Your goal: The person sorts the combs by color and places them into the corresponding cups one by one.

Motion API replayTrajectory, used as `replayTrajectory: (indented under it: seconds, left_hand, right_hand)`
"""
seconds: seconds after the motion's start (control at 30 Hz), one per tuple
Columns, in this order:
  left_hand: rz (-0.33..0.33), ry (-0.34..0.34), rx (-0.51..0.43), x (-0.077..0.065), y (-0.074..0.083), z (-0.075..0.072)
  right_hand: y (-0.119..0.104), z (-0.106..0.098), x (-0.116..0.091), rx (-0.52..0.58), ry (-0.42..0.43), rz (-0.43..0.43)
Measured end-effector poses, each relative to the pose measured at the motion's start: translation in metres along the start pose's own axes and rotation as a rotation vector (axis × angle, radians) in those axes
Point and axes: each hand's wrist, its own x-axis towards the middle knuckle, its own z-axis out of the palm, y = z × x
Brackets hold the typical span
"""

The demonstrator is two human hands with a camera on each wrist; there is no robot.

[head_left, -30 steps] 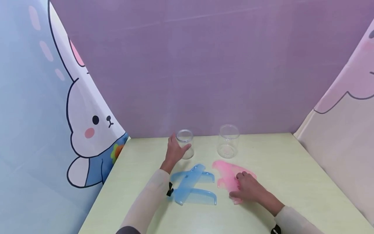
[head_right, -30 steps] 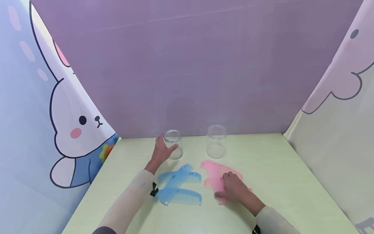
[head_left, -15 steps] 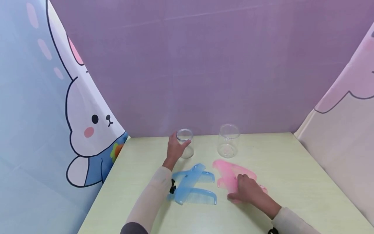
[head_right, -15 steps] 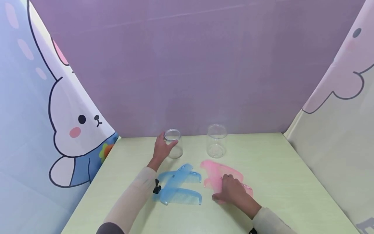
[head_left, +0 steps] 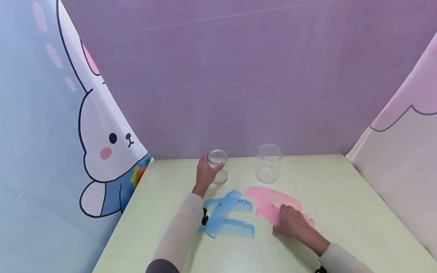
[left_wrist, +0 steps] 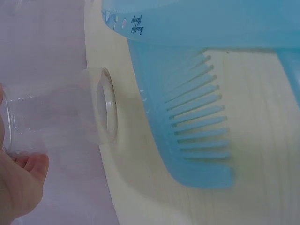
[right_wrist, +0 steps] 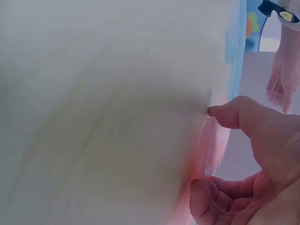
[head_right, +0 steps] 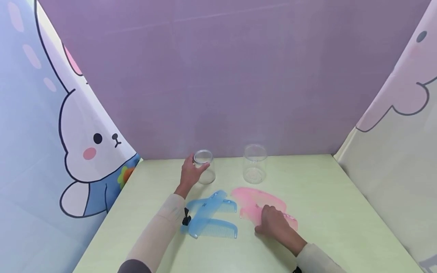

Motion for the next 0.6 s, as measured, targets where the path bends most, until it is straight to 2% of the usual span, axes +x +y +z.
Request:
replayTrajectory:
  seconds: [0.27, 0.6]
  left_hand:
    - [0.001, 0.014, 0.000, 0.001, 0.000, 0.001]
    - [-0.010, 0.008, 0.016, 0.000, 0.000, 0.002]
  right_hand:
    - [0.005, 0.000, 0.001, 0.002, 0.000, -0.008]
    - [0.013, -0.005, 0.007, -0.016, 0.036, -0.056]
